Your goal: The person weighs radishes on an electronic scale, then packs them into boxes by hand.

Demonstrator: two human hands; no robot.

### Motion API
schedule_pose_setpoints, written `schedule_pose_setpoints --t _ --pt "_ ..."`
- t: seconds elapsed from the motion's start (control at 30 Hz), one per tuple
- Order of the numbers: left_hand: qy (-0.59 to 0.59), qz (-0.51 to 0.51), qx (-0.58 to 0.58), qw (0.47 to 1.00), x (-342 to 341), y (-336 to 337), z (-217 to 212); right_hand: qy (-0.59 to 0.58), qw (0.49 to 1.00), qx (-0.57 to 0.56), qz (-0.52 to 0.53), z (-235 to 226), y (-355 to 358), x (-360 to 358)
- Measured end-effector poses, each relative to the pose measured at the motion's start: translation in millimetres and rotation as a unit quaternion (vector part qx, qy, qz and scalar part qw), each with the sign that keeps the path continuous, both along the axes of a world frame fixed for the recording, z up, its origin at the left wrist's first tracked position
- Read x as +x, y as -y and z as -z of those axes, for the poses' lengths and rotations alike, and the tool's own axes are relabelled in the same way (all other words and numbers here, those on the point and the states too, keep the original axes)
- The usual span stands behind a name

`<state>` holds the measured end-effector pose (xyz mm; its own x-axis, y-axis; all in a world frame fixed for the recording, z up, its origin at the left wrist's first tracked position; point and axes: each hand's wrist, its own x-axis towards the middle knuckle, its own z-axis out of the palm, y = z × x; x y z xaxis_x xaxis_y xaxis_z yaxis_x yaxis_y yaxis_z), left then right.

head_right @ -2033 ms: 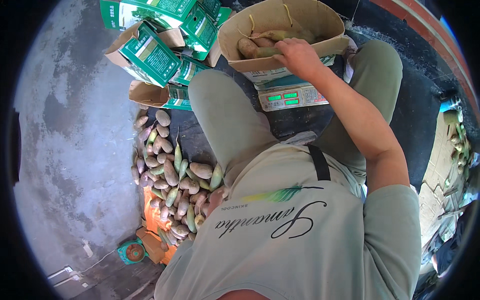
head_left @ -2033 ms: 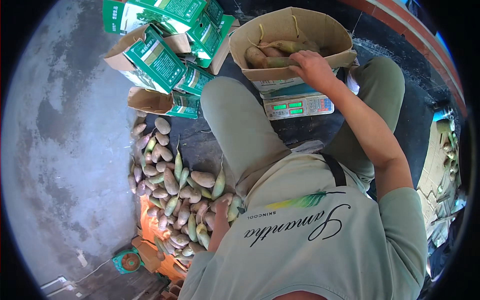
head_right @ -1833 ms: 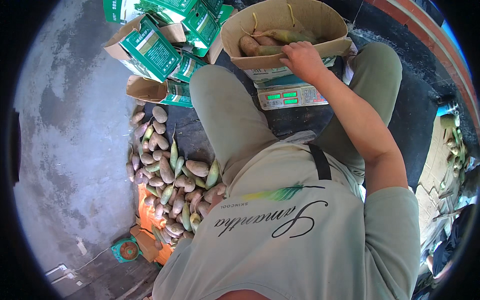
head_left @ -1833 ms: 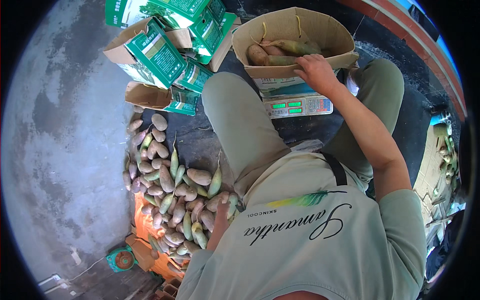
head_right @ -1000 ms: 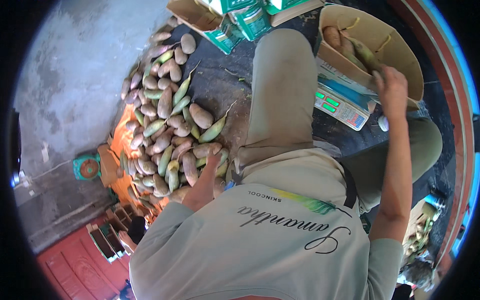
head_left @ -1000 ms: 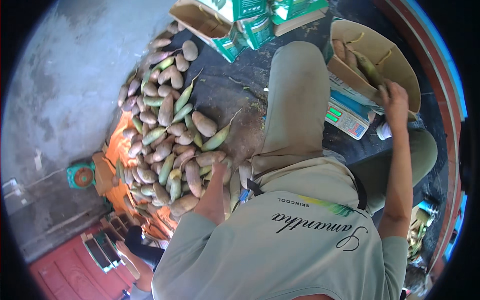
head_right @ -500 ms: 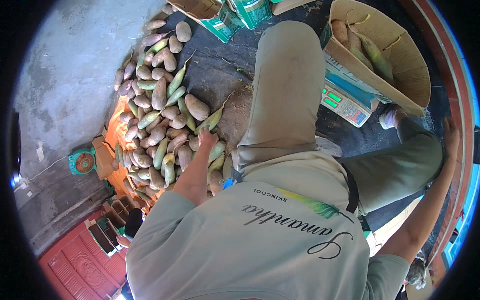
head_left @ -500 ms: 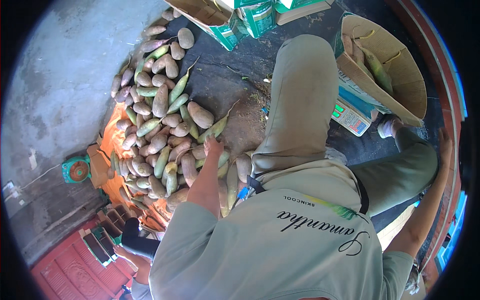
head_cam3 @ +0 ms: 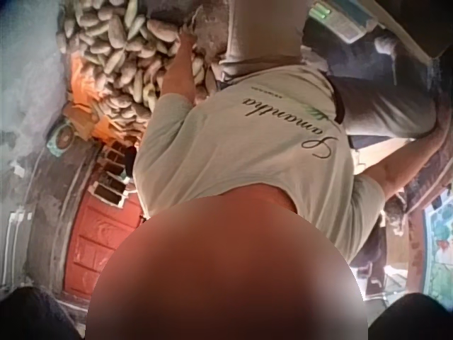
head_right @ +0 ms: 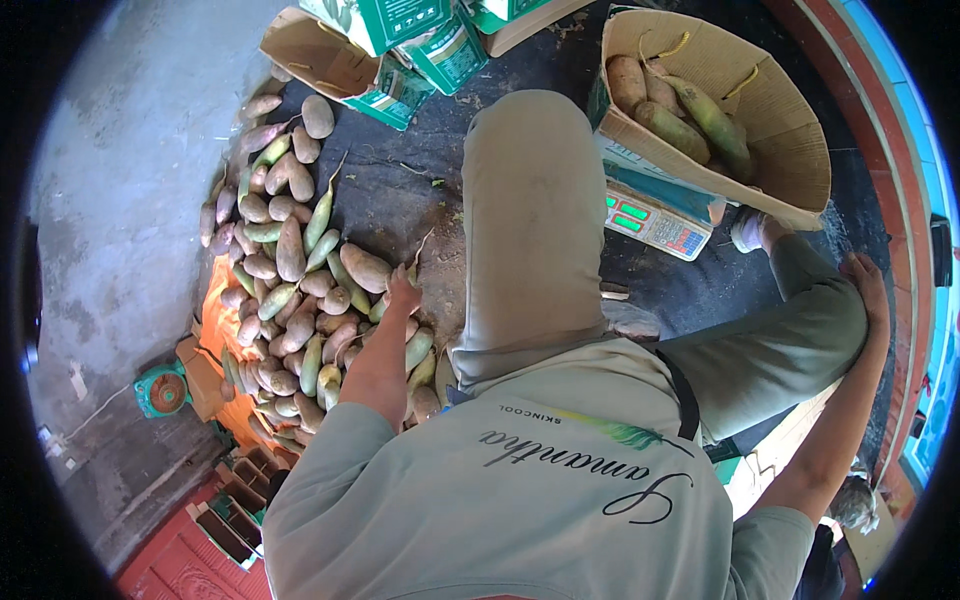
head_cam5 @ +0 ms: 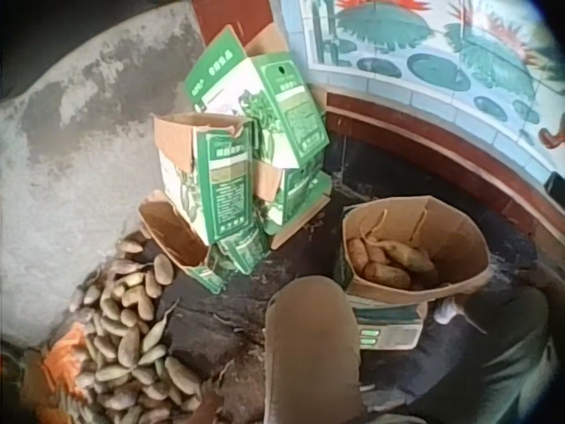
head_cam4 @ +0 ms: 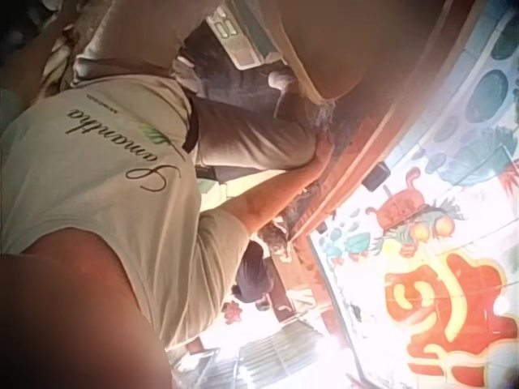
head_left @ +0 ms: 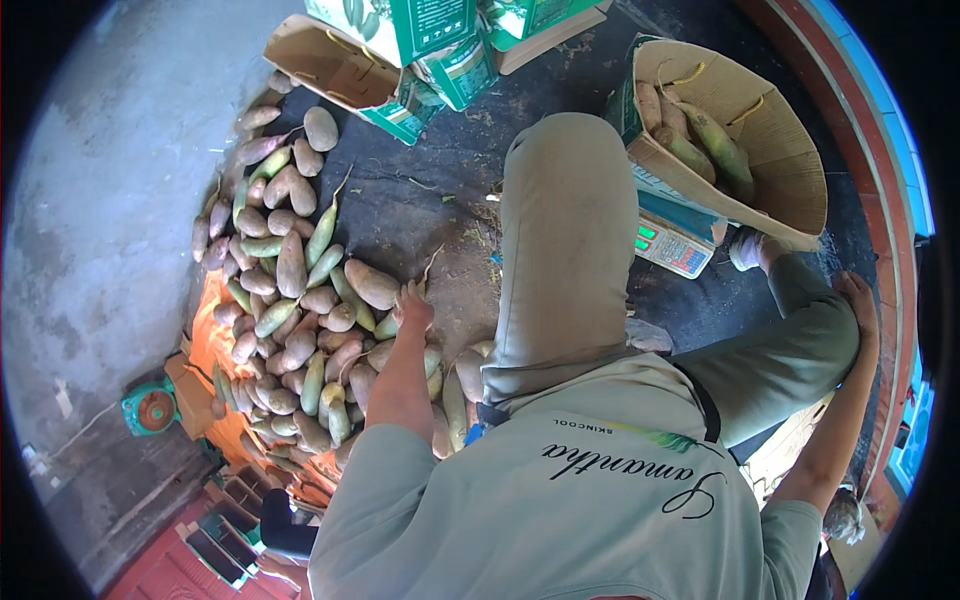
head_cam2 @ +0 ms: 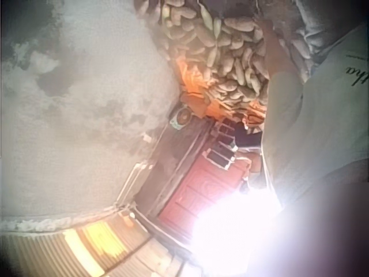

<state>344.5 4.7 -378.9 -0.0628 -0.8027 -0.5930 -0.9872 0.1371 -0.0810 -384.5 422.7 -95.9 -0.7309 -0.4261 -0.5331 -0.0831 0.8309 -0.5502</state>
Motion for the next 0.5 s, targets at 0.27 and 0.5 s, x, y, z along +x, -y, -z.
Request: schedule_pose_setpoints --t 0.27,0.5 --pt "0.113 0.1 0.076 0.986 -32 -5 -23 -0.009 0.999 0.029 0.01 -8 -5 11" --pt "0.104 0.229 0.104 0.962 -19 -36 -10 -0.038 0.999 0.032 -0.012 -6 12 20"
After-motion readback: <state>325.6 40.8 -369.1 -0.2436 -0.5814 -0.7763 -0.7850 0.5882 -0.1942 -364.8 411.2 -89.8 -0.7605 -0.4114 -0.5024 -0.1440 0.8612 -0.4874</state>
